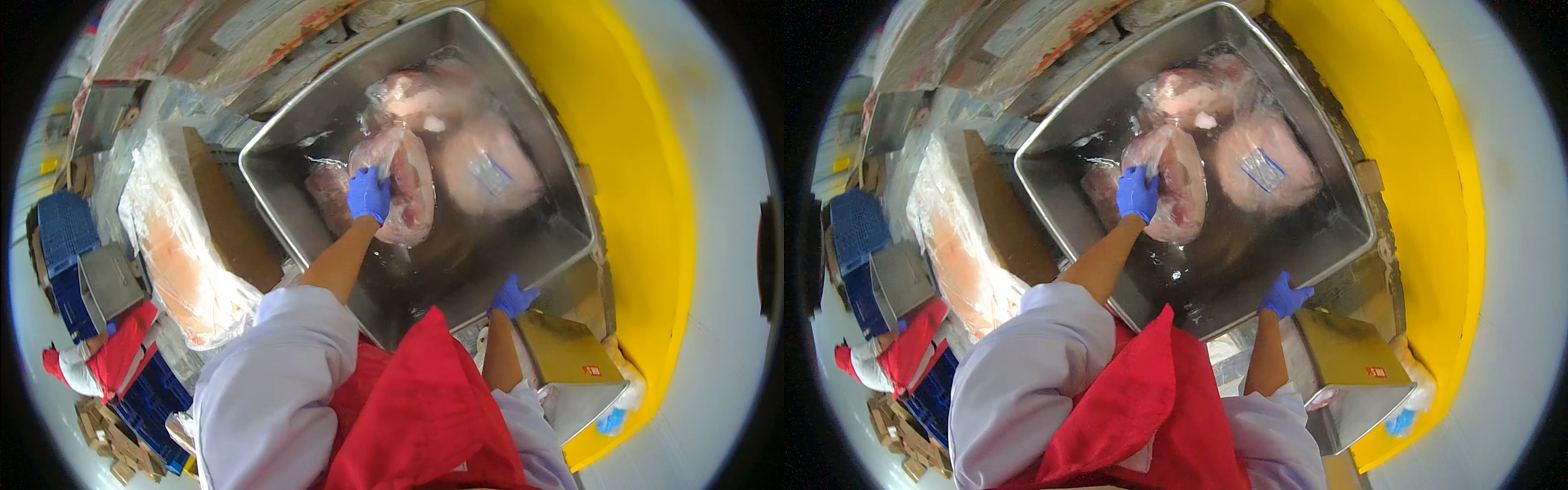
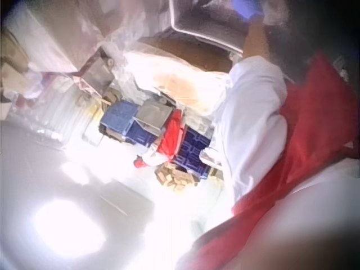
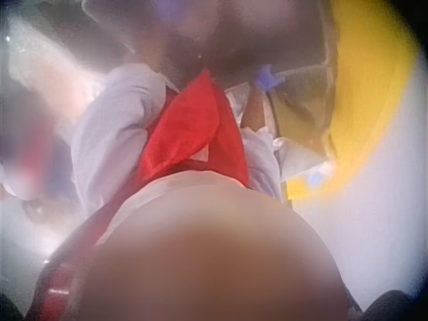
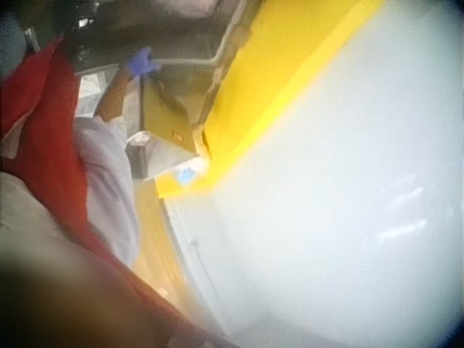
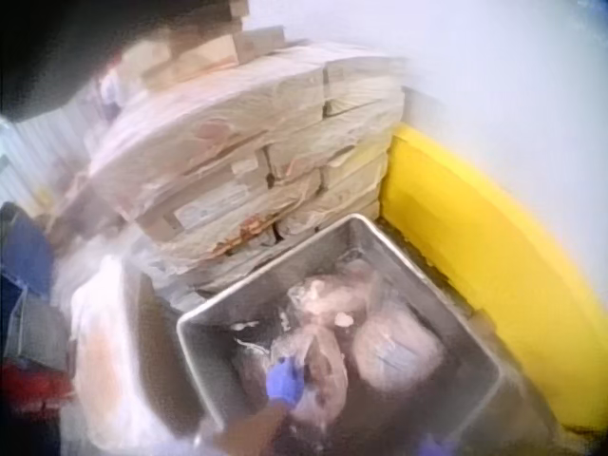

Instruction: The person uses a knife to cut a large piece of raw meat on a cutting board, separating portions and placing them into a metal tray. The person then handles the meat in the tray, which appears to be filled with water, and moves the tray to a different location.

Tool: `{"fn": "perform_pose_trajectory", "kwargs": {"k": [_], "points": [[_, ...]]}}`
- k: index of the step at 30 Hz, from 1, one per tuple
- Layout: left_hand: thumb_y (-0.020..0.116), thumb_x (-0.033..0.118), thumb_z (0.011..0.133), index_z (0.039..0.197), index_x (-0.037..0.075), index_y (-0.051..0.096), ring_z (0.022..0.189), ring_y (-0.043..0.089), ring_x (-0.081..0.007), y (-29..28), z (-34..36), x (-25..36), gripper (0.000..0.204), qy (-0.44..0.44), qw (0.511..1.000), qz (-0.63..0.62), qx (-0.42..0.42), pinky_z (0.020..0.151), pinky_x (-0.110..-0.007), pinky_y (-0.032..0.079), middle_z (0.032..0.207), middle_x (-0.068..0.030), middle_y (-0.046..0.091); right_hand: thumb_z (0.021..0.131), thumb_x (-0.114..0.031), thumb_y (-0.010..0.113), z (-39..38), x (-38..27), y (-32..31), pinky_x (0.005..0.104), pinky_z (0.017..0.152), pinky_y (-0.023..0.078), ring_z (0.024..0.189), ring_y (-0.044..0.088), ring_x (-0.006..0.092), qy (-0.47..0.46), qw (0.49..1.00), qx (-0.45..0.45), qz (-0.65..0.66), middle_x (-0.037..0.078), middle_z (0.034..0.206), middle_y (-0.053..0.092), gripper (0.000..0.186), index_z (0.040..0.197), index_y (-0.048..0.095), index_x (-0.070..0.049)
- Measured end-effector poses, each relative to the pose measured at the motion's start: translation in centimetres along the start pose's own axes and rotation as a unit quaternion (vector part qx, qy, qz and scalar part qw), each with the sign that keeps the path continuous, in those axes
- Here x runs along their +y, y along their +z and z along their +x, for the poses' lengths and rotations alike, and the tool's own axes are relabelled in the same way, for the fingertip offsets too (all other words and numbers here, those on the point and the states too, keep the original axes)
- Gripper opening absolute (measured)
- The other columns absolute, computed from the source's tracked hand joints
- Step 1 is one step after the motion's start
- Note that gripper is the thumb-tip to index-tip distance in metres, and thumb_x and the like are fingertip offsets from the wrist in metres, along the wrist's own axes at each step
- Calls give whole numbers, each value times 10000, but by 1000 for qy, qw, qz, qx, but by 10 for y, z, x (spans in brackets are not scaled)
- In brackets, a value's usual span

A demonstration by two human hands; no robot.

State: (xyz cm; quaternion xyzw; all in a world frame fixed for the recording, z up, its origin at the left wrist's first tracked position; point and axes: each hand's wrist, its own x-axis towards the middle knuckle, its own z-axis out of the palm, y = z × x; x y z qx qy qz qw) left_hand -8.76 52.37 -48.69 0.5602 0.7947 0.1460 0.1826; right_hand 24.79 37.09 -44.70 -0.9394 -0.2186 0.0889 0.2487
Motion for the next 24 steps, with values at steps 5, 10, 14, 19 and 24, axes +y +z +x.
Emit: {"fn": "perform_pose_trajectory", "kwargs": {"k": [5, 10, 14, 19, 24], "points": [[605, 307, 943, 982, 34, 600, 719, 565, -240, 128, -54, -1, 276, -132, 943, -301, 51, 688, -420, 470, 794, -127, 612, 797, -284, 655, 4, 2, 7, 435, 955, 437, 1129, 567, 418, -34, 998, 32, -43, 308, 1218, 570, 643, 1252, 468, 130], [614, 303, 953, 809, -7, 558, 672, 431, -131, 152, -85, 2, 347, -190, 913, -361, -11, 602, -354, 407, 698, -69, 539, 804, -303, 652, -5, -43, -24, 438, 1017, 409, 1198, 526, 433, 35, 997, -62, 34, 324, 1288, 524, 711, 1311, 421, 140], [684, 313, 910, 728, 12, 532, 621, 408, -119, 96, -83, 3, 383, -119, 944, -277, -133, 565, -340, 390, 640, -36, 505, 787, -285, 666, 9, 19, 18, 460, 991, 432, 1140, 551, 471, -49, 995, 56, -65, 337, 1240, 544, 702, 1300, 419, 126], [716, 275, 876, 682, 32, 519, 598, 382, -106, -10, -72, 14, 368, -44, 943, -264, -199, 545, -337, 377, 600, -15, 462, 784, -301, 668, -1, -25, -11, 487, 924, 459, 1081, 584, 455, 35, 999, -22, -10, 302, 1178, 586, 600, 1225, 481, 61], [720, 177, 834, 662, 41, 474, 627, 354, -91, -113, -75, 76, 329, 58, 926, -304, -218, 543, -326, 352, 621, 6, 398, 771, -333, 685, -4, -19, -11, 513, 863, 478, 1015, 612, 435, 42, 999, -21, 2, 267, 1110, 615, 581, 1180, 497, 34]]}}
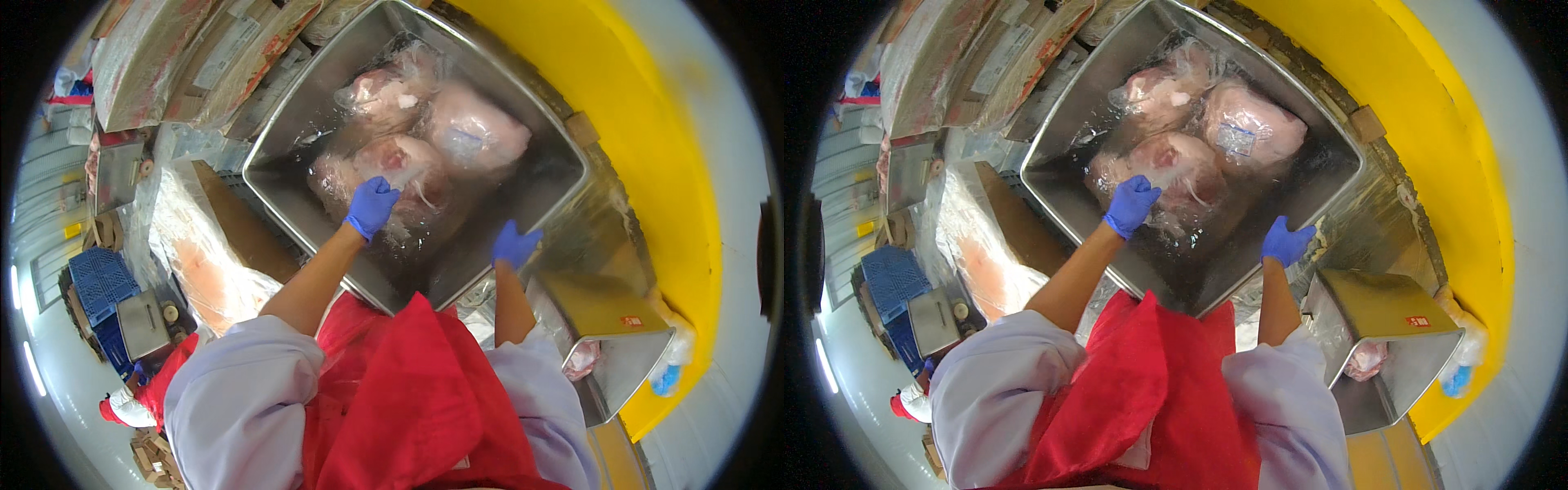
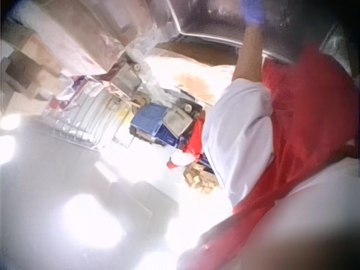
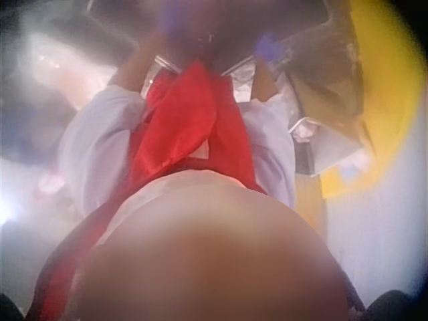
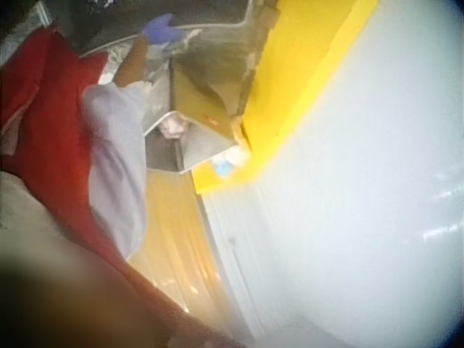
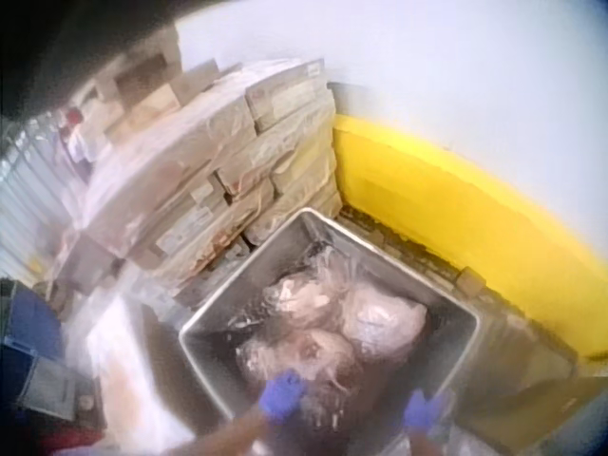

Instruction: The person uses a knife to cut a large piece of raw meat on a cutting board, separating portions and placing them into a metal tray. The person then handles the meat in the tray, which appears to be filled with water, and moves the tray to a different location.

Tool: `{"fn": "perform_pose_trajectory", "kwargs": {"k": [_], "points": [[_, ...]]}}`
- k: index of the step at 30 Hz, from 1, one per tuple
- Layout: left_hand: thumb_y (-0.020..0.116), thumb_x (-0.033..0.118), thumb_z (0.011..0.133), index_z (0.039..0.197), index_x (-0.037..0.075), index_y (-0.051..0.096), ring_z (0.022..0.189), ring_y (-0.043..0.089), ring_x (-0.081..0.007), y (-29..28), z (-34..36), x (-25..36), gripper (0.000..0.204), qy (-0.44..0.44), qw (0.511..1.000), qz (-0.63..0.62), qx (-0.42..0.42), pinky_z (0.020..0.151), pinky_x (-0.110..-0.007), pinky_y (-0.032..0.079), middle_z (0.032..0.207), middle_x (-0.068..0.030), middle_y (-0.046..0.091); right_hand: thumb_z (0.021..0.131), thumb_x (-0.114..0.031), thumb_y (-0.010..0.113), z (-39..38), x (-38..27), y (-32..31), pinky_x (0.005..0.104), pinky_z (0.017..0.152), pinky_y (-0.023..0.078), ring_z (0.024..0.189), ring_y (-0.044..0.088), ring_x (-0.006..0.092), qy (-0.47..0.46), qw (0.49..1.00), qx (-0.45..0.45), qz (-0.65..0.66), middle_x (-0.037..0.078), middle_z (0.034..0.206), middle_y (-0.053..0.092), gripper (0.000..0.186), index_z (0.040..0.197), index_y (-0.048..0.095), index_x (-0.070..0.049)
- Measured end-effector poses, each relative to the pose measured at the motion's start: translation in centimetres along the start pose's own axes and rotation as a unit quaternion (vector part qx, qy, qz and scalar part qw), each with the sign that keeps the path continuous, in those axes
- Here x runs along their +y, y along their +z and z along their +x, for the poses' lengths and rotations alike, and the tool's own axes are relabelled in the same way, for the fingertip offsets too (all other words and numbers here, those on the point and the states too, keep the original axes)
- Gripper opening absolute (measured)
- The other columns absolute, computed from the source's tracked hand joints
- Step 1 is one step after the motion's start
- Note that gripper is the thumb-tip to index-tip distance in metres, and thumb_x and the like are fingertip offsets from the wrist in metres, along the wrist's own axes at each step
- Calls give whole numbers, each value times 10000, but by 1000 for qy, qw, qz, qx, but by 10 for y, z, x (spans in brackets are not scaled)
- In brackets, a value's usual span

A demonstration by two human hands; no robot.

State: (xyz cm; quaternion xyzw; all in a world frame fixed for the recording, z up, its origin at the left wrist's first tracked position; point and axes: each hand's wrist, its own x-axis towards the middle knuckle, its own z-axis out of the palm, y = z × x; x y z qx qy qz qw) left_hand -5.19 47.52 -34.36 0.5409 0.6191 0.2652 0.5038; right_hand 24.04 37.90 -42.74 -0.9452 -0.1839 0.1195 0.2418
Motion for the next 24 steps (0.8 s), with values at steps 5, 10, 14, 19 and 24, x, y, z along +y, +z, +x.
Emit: {"fn": "perform_pose_trajectory", "kwargs": {"k": [5, 10, 14, 19, 24], "points": [[699, 107, 803, 657, 59, 385, 638, 302, -75, -70, -34, 96, 349, 27, 986, 93, -136, 545, -298, 317, 647, 27, 301, 735, -367, 721, 2, 6, 8, 506, 864, 480, 1018, 596, 432, -30, 994, 52, -94, 242, 1099, 613, 681, 1244, 476, 12], [687, 105, 799, 659, 41, 396, 645, 314, -75, -88, -49, 112, 329, 17, 981, 92, -171, 545, -300, 318, 639, 14, 309, 685, -398, 757, -26, -29, -26, 500, 885, 471, 1020, 580, 421, -292, 942, 137, -88, 229, 1174, 571, 757, 1279, 494, -10], [688, 115, 790, 669, 11, 415, 647, 328, -83, -59, -48, 131, 316, 55, 978, 56, -193, 550, -319, 338, 637, -14, 300, 701, -379, 753, -92, -76, -36, 493, 886, 467, 986, 586, 416, -534, 813, -189, 134, 219, 1108, 610, 623, 1187, 593, -24], [664, 121, 786, 720, 13, 531, 610, 378, -161, -38, -27, 157, 184, 205, 945, 143, -212, 576, -343, 400, 621, -113, 460, 874, -267, 588, -113, -75, 57, 425, 819, 477, 932, 627, 342, -334, 885, -309, 102, 225, 953, 665, 280, 959, 665, -11], [685, 137, 781, 822, 40, 599, 737, 559, -310, -38, 38, 89, 136, 301, 940, 163, -3, 693, -373, 470, 778, -162, 601, 928, -188, 509, -46, -43, 128, 371, 813, 475, 879, 601, 229, -97, 883, -276, 366, 105, 935, 674, 257, 1027, 671, -14]]}}
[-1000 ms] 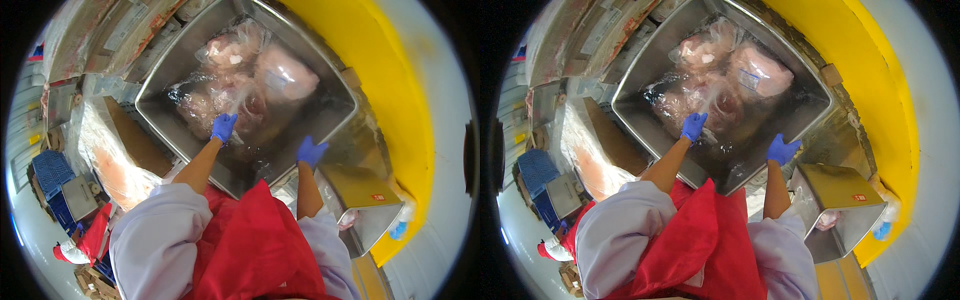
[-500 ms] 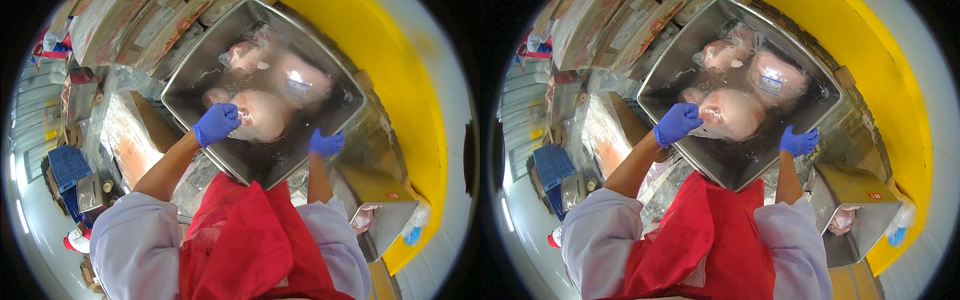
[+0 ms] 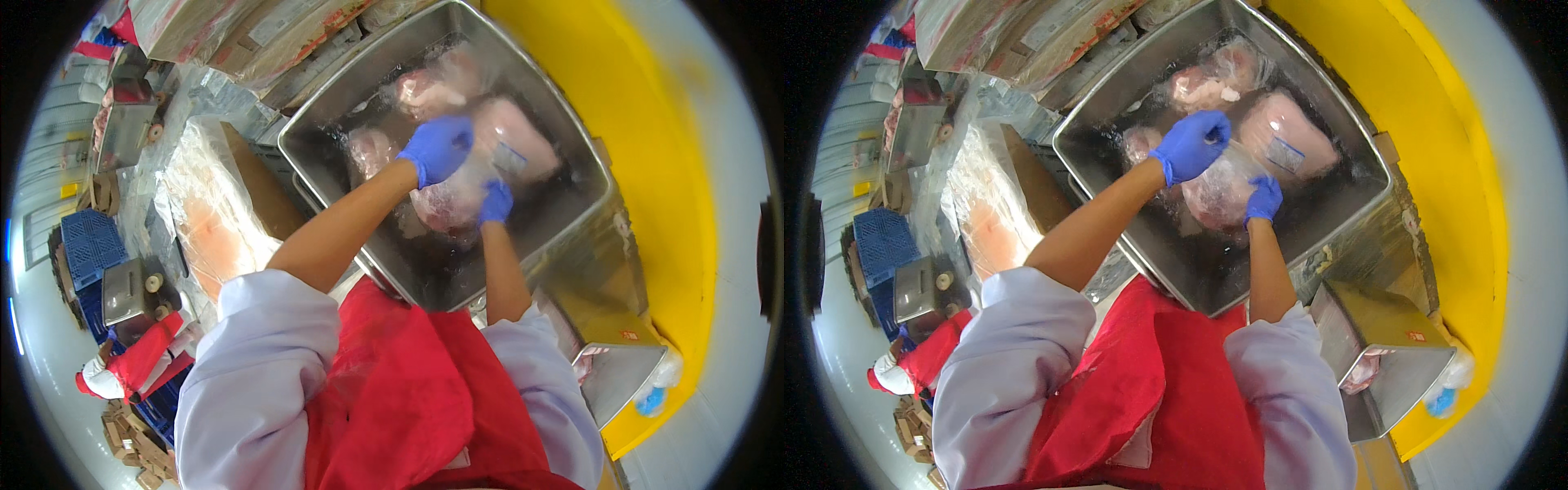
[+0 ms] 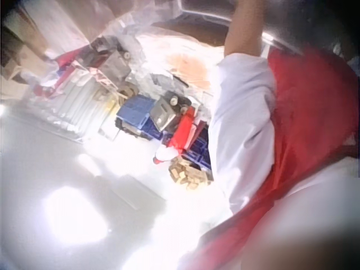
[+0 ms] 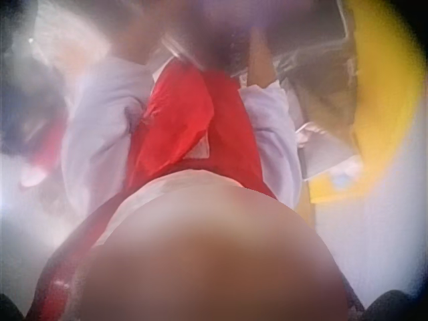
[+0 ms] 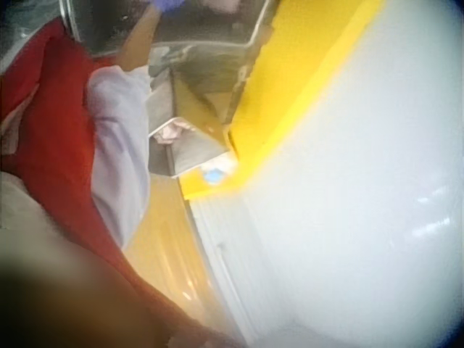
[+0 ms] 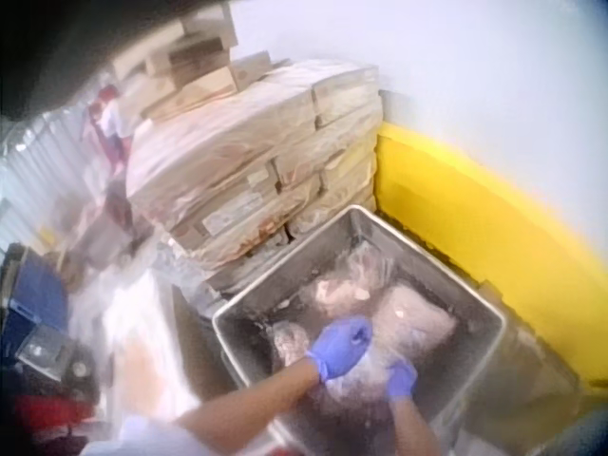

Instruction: The person uses a knife to cut a large piece of raw meat on a cutting board, separating portions and placing them into a metal tray. The person then handles the meat in the tray, which appears to be filled with water, and moves the tray to a different location.

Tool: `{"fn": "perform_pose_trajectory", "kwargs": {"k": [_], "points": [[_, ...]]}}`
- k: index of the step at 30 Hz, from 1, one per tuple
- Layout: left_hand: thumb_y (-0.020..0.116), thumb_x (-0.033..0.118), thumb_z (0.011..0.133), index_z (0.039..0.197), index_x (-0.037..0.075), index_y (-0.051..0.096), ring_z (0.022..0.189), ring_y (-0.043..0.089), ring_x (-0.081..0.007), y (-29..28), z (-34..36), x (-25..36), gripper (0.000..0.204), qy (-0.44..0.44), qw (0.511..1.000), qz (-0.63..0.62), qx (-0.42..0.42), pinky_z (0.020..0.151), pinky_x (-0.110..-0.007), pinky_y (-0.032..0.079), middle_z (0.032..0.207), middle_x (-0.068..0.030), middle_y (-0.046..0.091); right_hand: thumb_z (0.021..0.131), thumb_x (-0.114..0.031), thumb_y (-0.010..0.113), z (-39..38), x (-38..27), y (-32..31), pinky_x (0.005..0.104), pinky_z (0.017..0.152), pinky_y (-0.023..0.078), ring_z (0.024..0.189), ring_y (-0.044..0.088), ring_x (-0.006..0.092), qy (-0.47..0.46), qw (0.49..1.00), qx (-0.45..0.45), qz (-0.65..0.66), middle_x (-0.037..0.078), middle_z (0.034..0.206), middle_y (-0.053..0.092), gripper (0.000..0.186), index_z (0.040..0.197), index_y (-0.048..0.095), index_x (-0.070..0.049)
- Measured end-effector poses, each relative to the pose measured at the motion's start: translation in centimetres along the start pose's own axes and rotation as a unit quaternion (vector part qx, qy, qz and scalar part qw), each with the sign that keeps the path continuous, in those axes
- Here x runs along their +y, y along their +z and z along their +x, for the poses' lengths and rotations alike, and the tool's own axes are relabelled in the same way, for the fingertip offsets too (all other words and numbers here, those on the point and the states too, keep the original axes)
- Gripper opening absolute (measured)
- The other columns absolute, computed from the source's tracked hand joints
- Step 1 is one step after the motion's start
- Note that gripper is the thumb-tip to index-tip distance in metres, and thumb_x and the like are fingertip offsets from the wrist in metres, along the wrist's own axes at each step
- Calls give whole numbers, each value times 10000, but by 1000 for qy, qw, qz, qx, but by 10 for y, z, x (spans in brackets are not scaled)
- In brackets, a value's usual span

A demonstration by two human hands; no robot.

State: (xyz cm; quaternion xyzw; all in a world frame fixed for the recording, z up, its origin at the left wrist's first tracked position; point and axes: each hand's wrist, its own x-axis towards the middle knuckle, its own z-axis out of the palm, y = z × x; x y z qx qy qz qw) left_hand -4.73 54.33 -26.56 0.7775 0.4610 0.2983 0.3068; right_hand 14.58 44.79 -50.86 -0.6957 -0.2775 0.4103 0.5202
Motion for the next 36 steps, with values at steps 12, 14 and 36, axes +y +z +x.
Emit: {"fn": "perform_pose_trajectory", "kwargs": {"k": [12, 14, 36], "points": [[726, 297, 805, 1432, 93, 437, 1300, 471, -357, 171, -155, -136, 720, -134, 939, -135, -285, 1118, -412, 349, 1406, -225, 486, 1006, -168, 452, -161, 17, -62, 329, 815, 452, 854, 527, 161, 100, 986, -130, -14, 33, 921, 618, 257, 1034, 638, 8], [676, 408, 838, 1463, 100, 389, 1328, 437, -367, 186, -150, -149, 754, -272, 913, -181, -244, 1109, -412, 361, 1428, -231, 461, 1005, -178, 452, -187, 2, -52, 362, 803, 473, 846, 583, 214, 56, 969, -220, -94, 120, 923, 654, 293, 984, 648, 39], [562, 515, 900, 1289, 78, 565, 1210, 534, -317, 220, -27, -233, 586, -486, 840, -151, -190, 1015, -401, 440, 1371, -128, 516, 878, -135, 592, -217, 8, 106, 430, 897, 461, 1051, 563, 404, -107, 885, -428, -148, 212, 1137, 595, 312, 1170, 575, -29]]}}
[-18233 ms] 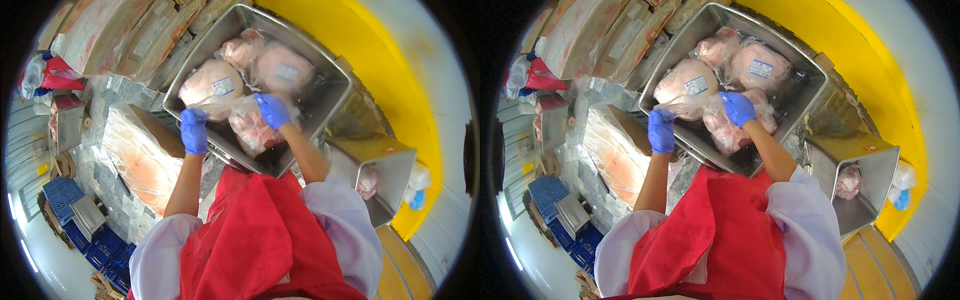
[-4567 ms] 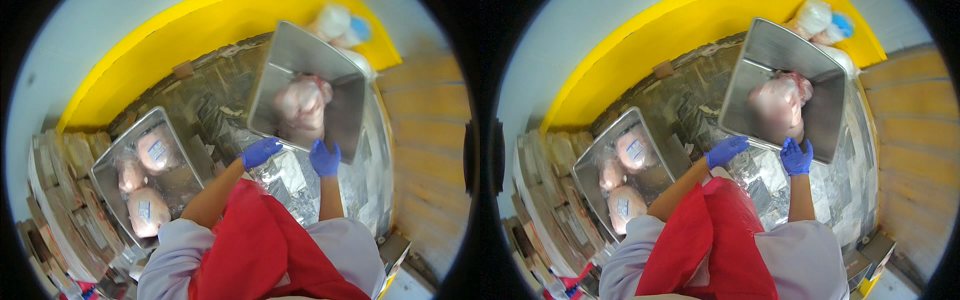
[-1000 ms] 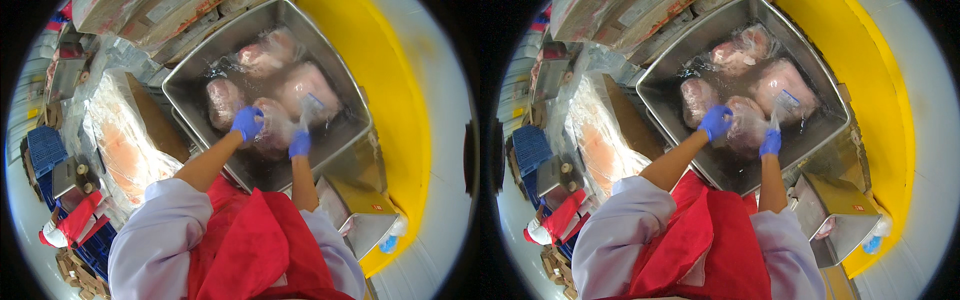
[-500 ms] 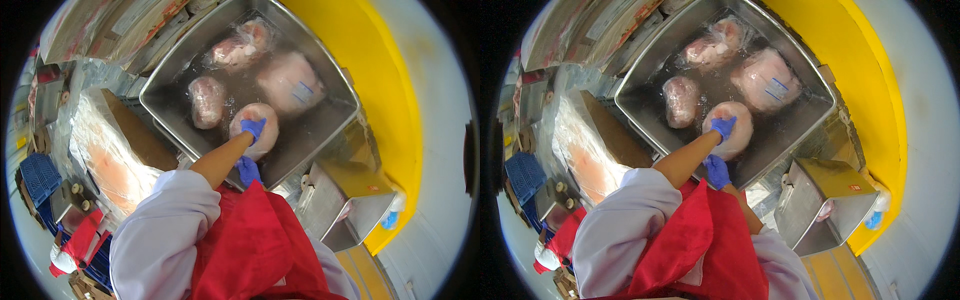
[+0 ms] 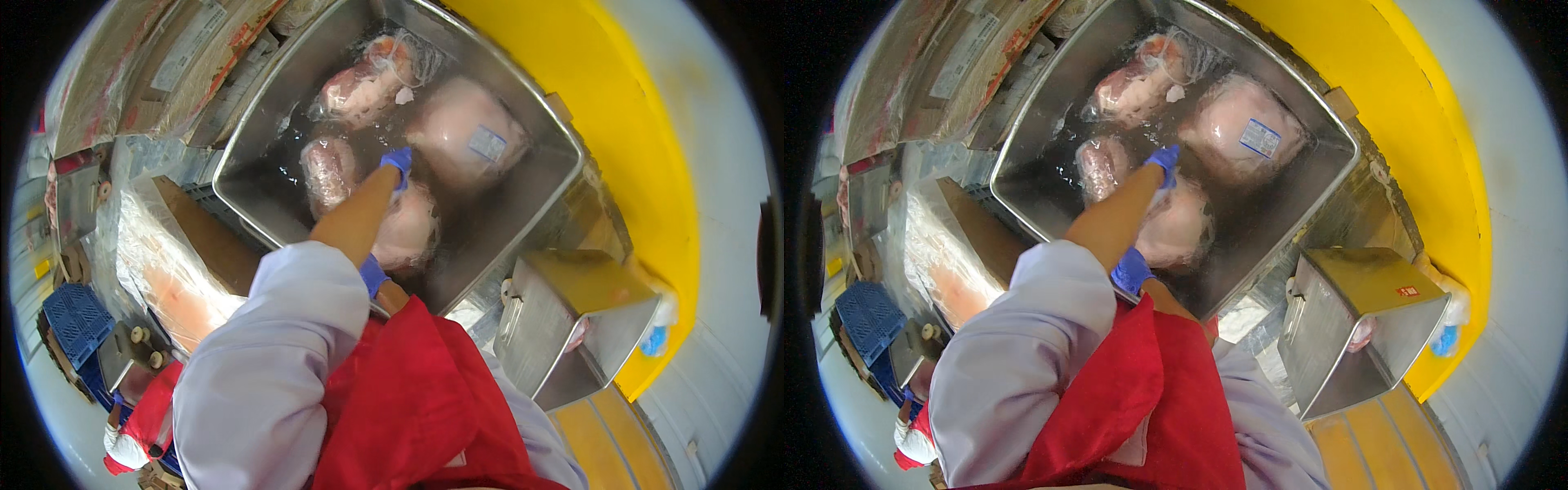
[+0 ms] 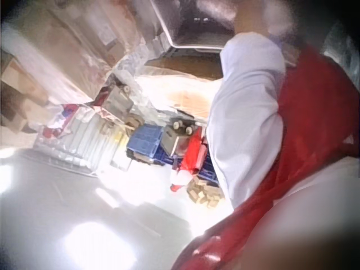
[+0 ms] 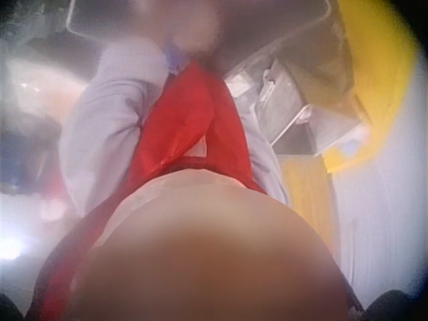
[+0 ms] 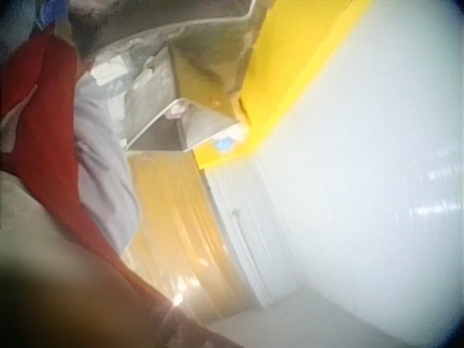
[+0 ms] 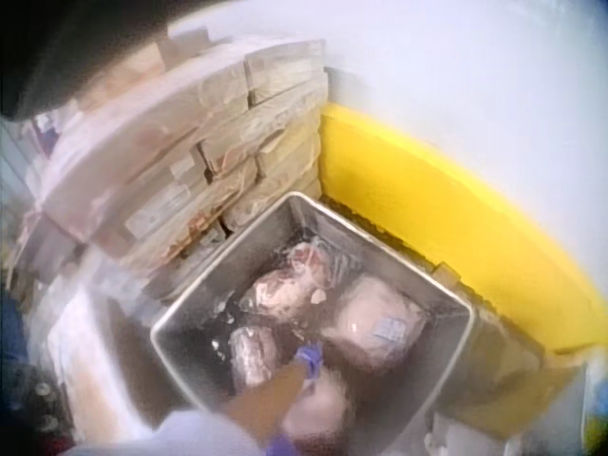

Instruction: The person uses a knife to cut a large piece of raw meat on a cutting board, separating portions and placing them into a metal tray. The person then handles the meat in the tray, which appears to be filled with water, and moves the tray to a different location.

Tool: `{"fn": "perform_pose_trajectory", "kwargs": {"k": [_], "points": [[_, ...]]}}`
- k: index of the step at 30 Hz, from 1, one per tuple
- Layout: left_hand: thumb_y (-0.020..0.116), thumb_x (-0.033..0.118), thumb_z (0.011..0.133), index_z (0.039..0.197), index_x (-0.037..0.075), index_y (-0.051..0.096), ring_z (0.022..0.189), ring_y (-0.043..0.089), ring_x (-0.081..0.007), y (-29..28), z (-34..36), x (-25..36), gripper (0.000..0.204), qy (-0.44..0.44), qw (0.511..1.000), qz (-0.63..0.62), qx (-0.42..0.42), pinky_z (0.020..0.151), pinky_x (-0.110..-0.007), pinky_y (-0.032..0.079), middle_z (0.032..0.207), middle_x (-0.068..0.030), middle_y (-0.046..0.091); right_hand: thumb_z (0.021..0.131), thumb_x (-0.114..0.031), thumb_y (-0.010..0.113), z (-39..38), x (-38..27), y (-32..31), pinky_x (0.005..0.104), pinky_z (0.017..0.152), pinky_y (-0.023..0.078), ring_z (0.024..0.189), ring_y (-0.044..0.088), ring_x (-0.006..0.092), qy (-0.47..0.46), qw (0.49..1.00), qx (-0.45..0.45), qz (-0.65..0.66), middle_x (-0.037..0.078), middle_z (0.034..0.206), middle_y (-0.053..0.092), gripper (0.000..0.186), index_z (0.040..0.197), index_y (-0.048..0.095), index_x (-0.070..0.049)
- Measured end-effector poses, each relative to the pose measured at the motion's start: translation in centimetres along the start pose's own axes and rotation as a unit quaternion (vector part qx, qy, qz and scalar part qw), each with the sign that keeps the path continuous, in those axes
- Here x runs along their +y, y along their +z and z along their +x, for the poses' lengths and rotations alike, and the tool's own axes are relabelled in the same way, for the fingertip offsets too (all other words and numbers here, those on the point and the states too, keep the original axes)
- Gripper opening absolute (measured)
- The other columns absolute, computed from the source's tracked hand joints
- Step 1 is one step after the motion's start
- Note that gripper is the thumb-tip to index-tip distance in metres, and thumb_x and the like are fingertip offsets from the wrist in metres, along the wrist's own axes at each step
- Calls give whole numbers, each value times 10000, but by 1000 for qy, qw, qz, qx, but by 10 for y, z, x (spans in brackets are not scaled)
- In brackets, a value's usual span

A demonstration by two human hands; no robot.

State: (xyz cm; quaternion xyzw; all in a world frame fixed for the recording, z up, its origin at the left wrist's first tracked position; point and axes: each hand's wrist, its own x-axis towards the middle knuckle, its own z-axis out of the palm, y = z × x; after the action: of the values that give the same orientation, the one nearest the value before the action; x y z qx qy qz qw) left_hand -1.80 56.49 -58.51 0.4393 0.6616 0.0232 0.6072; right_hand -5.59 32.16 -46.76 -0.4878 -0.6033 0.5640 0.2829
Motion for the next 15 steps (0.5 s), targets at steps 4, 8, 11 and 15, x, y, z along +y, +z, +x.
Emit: {"fn": "perform_pose_trajectory", "kwargs": {"k": [4, 8, 11, 15], "points": [[520, 541, 898, 1363, 62, 529, 1306, 485, -323, 50, -26, -7, 668, -25, 976, 191, 105, 1082, -377, 395, 1456, -152, 461, 875, -141, 590, -4, -11, -15, 437, 893, 463, 1050, 567, 402, 38, 999, -3, -20, 210, 1128, 602, 303, 1158, 582, -32], [387, 472, 972, 1331, 46, 564, 1288, 508, -327, 47, 25, -64, 584, -3, 960, 278, 24, 1083, -399, 400, 1410, -178, 503, 873, -148, 589, -4, -20, -17, 443, 888, 466, 1049, 570, 401, 38, 999, -22, -18, 208, 1118, 609, 295, 1145, 590, -35], [369, 383, 982, 1250, 31, 599, 1168, 569, -341, 52, 51, -104, 498, 107, 926, 362, -5, 996, -426, 443, 1287, -210, 565, 871, -153, 588, -2, -26, -16, 447, 885, 468, 1049, 573, 400, 28, 999, -40, -23, 207, 1112, 614, 289, 1136, 595, -38], [401, 318, 976, 1157, 18, 630, 1032, 626, -353, 106, 21, -80, 419, 241, 884, 392, -80, 907, -442, 484, 1153, -225, 627, 869, -159, 586, -8, -21, -20, 453, 881, 470, 1048, 576, 399, 35, 998, -48, -36, 204, 1103, 621, 281, 1123, 603, -41]]}}
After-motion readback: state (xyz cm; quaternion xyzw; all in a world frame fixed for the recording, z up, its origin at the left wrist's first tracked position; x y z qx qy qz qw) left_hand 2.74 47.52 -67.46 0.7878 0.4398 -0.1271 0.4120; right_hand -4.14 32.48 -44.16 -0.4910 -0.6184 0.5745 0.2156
